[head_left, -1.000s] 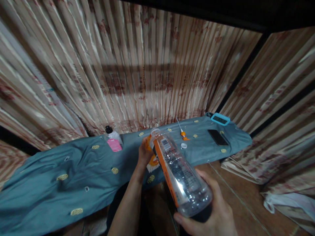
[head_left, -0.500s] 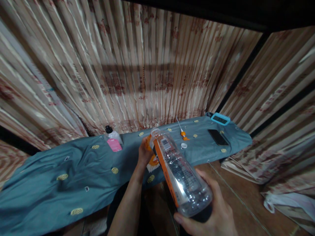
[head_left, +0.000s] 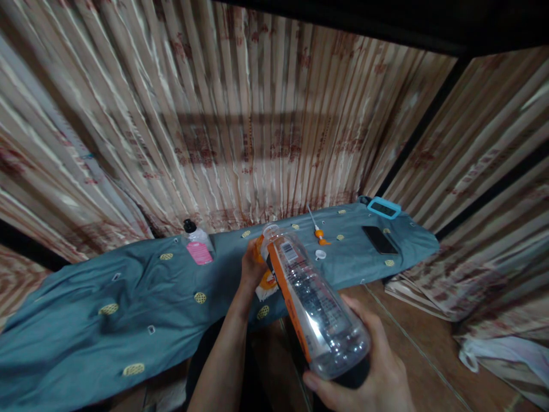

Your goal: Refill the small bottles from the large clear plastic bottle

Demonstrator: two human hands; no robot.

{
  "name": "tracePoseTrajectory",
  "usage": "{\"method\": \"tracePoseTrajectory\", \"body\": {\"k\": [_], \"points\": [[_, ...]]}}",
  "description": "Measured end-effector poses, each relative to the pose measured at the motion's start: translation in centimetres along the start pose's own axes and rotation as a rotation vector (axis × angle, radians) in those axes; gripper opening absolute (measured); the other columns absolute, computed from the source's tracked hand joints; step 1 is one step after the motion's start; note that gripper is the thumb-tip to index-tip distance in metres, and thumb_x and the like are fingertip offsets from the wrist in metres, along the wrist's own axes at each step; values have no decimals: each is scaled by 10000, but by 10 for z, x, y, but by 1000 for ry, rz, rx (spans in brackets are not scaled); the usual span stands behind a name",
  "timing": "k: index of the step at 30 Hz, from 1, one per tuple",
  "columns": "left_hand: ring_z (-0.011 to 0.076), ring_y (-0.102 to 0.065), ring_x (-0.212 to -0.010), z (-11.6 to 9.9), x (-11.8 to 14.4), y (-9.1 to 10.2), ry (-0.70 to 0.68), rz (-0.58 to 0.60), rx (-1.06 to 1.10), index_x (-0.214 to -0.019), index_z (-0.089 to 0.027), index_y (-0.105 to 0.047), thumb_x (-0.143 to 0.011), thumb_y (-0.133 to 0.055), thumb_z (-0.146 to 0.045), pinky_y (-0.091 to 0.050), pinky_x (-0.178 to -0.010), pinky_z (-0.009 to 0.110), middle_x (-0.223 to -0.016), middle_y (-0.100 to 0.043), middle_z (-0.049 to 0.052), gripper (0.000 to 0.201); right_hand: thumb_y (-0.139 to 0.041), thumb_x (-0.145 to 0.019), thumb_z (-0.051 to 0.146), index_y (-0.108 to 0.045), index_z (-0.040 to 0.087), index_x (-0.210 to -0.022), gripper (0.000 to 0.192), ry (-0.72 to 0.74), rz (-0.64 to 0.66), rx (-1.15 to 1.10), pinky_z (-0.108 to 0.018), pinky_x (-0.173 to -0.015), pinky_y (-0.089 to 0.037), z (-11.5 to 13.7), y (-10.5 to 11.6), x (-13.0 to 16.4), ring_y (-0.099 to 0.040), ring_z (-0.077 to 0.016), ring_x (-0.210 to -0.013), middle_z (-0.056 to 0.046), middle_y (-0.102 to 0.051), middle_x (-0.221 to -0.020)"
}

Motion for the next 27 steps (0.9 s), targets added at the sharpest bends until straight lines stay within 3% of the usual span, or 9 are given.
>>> {"method": "tracePoseTrajectory", "body": {"k": [27], "points": [[213,-698,-857,5,1,0,34,2,21,-996,-218,-670,-749,-736,-470,-565,-792,339,-944,-746,38,358,-797,-569,407,-458,283,-1394,901,-2,9,-9,-437,-840,-661,0,-1,0,-771,-346,-1071,-68,-749,-1277]]}}
Point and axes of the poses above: each hand's wrist, its own x-axis away from the middle knuckle, its own y-axis out of the back of the hand, z = x × y, the point moved 10 cm from there along -x, towards the middle knuckle
